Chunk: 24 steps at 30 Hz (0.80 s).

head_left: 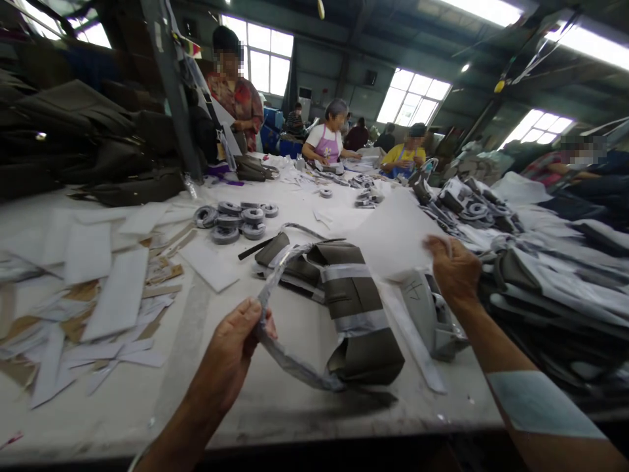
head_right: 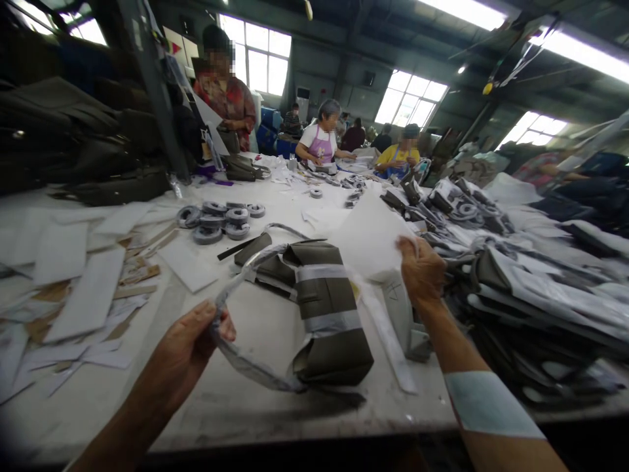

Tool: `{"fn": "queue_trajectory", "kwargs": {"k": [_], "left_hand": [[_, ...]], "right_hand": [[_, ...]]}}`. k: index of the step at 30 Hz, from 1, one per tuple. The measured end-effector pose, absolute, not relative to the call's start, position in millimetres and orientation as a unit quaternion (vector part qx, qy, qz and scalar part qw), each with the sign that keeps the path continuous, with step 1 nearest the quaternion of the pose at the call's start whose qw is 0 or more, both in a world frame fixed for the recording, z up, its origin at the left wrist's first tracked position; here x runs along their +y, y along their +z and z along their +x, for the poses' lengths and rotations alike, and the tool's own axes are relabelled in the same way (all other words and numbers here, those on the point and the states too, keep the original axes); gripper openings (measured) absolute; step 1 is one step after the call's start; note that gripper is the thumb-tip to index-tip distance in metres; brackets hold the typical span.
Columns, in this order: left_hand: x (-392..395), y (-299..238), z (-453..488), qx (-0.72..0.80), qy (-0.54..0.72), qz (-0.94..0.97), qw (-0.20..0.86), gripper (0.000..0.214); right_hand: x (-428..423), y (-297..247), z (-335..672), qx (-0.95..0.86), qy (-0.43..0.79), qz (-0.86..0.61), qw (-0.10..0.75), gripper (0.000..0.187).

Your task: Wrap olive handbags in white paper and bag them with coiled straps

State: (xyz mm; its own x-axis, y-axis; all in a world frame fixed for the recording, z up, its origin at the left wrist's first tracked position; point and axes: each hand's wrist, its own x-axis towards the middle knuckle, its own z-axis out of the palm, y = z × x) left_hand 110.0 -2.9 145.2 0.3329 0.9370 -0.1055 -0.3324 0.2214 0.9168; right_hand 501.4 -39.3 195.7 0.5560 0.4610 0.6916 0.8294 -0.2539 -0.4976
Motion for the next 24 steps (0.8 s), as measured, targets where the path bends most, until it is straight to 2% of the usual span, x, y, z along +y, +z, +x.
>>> {"fn": "queue_trajectory", "kwargs": {"k": [4,6,11,15,18,19,21,24], "left_hand": [[31,143,71,0.381,0.429,0.491,0.656,0.042],[53,136,59,0.410,0.406,0.554,0.600,0.040],[122,134,56,0.466,0.357,0.687,0.428,0.034],[160,154,70,0.533,0.276,0.769,0.220,0.026],[148,166,80,0.537,0.308,0.782,0.068,0.039],[137,167,85,0.515,0.318,0.794,0.062,0.041],[108,162,96,0.461,0.297,0.826,0.128,0.034],[70,141,116,0.429,0.195,0.839,0.272,0.032]], "right_hand": [[-65,193,498,-0.385,-0.043,-0.693,0.608,0.031],[-78,190,495,-0.356,0.053,-0.640,0.679,0.030],[-108,183,498,-0.233,0.200,-0.592,0.745,0.024],[-129,176,489,-0.200,0.337,-0.609,0.690,0.019],[-138,164,476,-0.213,0.413,-0.633,0.619,0.026],[-138,158,473,-0.227,0.410,-0.648,0.601,0.028],[-134,149,472,-0.259,0.354,-0.704,0.559,0.029],[-116,144,484,-0.327,0.165,-0.821,0.437,0.029]]}}
